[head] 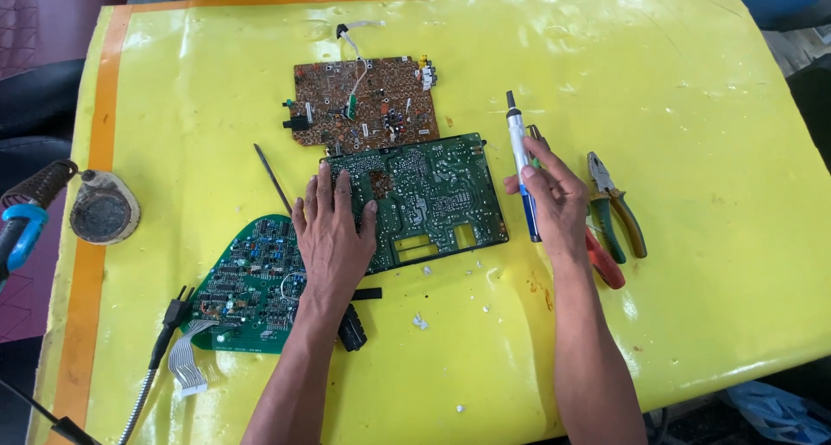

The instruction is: The person uses a soldering iron and tweezers to work on a circuit board, then flips the board and applies a substance from a syringe-like tool to the surface.

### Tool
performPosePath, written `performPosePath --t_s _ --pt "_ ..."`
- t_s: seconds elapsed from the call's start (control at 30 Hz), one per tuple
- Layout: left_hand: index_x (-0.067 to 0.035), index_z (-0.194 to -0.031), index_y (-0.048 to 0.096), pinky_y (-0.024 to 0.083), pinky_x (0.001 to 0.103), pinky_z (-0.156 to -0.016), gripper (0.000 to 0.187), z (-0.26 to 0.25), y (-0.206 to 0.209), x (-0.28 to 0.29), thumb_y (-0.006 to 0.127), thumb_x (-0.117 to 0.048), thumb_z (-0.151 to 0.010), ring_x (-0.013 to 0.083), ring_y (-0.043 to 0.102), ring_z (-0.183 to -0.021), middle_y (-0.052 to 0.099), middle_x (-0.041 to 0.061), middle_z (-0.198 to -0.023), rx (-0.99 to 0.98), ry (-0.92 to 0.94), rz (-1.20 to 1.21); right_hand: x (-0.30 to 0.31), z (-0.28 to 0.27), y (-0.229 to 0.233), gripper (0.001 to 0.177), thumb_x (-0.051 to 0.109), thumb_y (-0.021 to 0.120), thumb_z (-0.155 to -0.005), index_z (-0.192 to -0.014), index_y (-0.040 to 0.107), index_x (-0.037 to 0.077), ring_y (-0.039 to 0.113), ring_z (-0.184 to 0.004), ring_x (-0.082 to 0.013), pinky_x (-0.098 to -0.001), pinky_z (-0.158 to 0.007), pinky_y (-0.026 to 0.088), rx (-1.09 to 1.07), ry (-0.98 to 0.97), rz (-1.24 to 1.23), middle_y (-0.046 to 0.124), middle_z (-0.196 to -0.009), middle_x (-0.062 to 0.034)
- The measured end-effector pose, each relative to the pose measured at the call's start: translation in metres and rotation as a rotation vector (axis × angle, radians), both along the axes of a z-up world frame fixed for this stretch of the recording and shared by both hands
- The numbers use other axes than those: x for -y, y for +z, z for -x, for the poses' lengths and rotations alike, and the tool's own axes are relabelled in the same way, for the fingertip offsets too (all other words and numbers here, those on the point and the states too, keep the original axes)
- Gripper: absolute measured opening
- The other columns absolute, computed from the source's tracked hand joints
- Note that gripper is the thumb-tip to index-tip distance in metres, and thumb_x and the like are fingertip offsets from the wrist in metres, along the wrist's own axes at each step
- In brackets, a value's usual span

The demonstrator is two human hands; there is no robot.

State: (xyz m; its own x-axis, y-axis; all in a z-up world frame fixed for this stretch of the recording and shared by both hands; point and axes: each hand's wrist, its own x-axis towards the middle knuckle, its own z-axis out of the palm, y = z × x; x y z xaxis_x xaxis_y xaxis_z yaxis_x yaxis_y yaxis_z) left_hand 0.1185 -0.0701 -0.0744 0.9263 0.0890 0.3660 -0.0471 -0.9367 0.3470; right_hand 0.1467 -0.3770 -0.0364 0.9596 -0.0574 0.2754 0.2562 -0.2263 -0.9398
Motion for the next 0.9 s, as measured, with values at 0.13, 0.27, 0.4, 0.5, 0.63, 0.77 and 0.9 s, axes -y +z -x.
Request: performPosePath --t_s 0.13,0.27,0.4,0.5,0.63,0.77,0.9 --pt "-0.011 -0.148 0.053 0.033 0.059 -0.113 0.056 0.000 0.001 0.000 0.057 -0.044 -0.104 0.0402 0.048 -0.140 0.043 0.019 -0.159 0.008 -0.007 -0.010 -0.001 0.001 -0.002 0.036 0.019 0.053 -0.109 -0.144 0.062 0.019 0.074 -0.100 -0.0255 -0.0386 -0.091 0.059 -0.006 -0.022 0.001 0.074 -0.111 -0.0227" --pt "-0.010 -0.148 0.053 0.032 0.059 -0.114 0.057 0.000 0.002 0.000 0.057 -0.045 -0.103 0.0405 0.047 -0.141 0.042 0.020 -0.160 -0.007 -0.007 0.011 0.008 -0.005 -0.009 0.048 0.020 0.049 -0.099 -0.145 0.060 0.009 0.073 -0.113 -0.0361 -0.0405 -0.095 0.059 -0.175 0.155 -0.453 0.074 -0.099 -0.0250" --pt "-0.009 -0.147 0.053 0.033 0.058 -0.113 0.057 0.001 0.005 0.001 0.057 -0.045 -0.103 0.0404 0.048 -0.140 0.042 0.020 -0.159 -0.013 -0.007 0.021 0.014 -0.007 -0.011 0.063 0.007 0.050 -0.084 -0.147 0.052 0.002 0.067 -0.127 -0.0356 -0.0410 -0.107 0.056 -0.175 0.293 -0.598 0.075 -0.109 -0.0229" --pt "-0.010 -0.148 0.053 0.034 0.057 -0.112 0.057 0.000 0.003 0.000 0.057 -0.045 -0.103 0.0398 0.048 -0.140 0.043 0.019 -0.159 -0.009 -0.001 0.003 0.004 -0.006 -0.009 0.051 -0.002 0.069 -0.089 -0.139 0.058 -0.002 0.073 -0.113 -0.0371 -0.0432 -0.100 0.060 0.025 0.115 -0.335 0.074 -0.099 -0.0251" --pt "-0.010 -0.148 0.052 0.034 0.057 -0.112 0.056 0.001 0.003 0.000 0.056 -0.044 -0.104 0.0401 0.048 -0.140 0.042 0.020 -0.159 0.002 -0.003 0.010 -0.021 -0.006 0.026 0.018 0.021 0.073 -0.104 -0.109 0.062 0.008 0.069 -0.064 -0.0165 -0.0246 -0.067 0.051 0.100 -0.264 -0.152 0.060 -0.062 -0.0074" --pt "-0.009 -0.147 0.053 0.028 0.058 -0.116 0.057 0.000 0.002 0.002 0.057 -0.045 -0.103 0.0387 0.041 -0.145 0.042 0.019 -0.160 -0.002 0.007 0.004 -0.035 -0.019 0.046 0.028 0.032 0.056 -0.105 -0.122 0.059 0.009 0.073 -0.078 -0.0249 -0.0276 -0.066 0.057 0.014 -0.063 -0.183 0.057 -0.077 -0.0149" --pt "-0.010 -0.148 0.052 0.019 0.061 -0.120 0.055 -0.001 0.005 0.004 0.056 -0.041 -0.103 0.0365 0.032 -0.152 0.037 0.017 -0.164 -0.011 -0.010 0.017 -0.050 -0.035 0.039 0.049 0.035 0.057 -0.100 -0.136 0.061 0.003 0.076 -0.105 -0.0325 -0.0371 -0.076 0.067 0.046 0.117 -0.192 0.073 -0.111 -0.0276"
